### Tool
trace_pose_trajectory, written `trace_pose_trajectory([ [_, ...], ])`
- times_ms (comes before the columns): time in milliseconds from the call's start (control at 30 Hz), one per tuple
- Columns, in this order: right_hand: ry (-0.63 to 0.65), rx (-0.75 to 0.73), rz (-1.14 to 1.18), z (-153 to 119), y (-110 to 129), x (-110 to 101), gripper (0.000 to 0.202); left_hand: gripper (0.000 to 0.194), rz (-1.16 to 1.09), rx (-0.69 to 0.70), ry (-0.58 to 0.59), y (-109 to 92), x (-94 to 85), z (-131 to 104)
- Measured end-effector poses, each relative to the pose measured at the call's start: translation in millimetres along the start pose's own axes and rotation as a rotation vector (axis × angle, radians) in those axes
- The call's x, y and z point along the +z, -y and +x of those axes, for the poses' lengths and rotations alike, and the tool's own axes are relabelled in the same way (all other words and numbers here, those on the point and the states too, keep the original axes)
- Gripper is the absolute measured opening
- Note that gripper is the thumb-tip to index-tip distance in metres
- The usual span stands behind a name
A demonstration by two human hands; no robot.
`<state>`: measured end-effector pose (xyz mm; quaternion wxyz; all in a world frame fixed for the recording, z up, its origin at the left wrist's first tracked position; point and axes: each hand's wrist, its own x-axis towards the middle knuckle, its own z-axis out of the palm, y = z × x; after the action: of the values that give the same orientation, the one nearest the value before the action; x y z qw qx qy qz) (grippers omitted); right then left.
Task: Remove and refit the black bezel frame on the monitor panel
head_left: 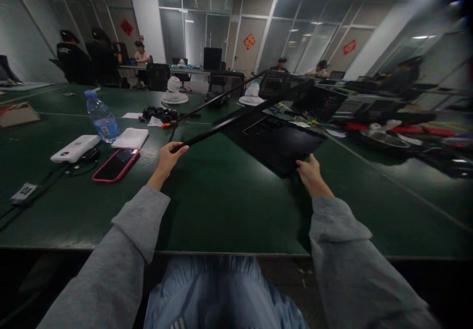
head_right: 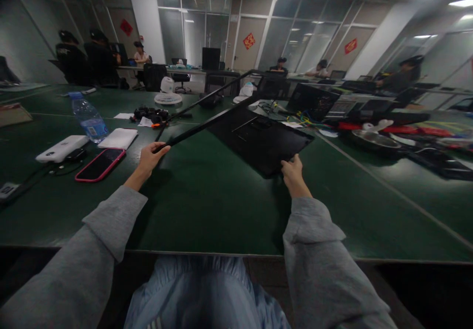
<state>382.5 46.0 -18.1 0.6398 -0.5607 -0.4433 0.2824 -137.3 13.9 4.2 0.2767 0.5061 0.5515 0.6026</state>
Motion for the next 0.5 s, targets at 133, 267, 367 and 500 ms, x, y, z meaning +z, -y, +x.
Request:
trace_pose_trajectory([
  [133,0.154,0.214,-0.001,-3.3,11.3,10.4,0.069,0.043,0.082,0.052,0.051,4.4,-0.9,2.9],
  [267,0.014,0.161,0.007,3.3,15.7,17.3,0.053,0.036,0.226,0.175,0.088,7.3,-4.0,4.0],
  [367,-0.09,0.129,0.18,11.2,21.4,11.7,0.023,0.03,0.338,0.246,0.115,3.0,-4.0,0.0],
  [500,0.089,0.216,0.313,16.1,32.6,-1.7,0.043,0.027,0.429,0.282,0.17,-7.3,-0.2,-8.6],
])
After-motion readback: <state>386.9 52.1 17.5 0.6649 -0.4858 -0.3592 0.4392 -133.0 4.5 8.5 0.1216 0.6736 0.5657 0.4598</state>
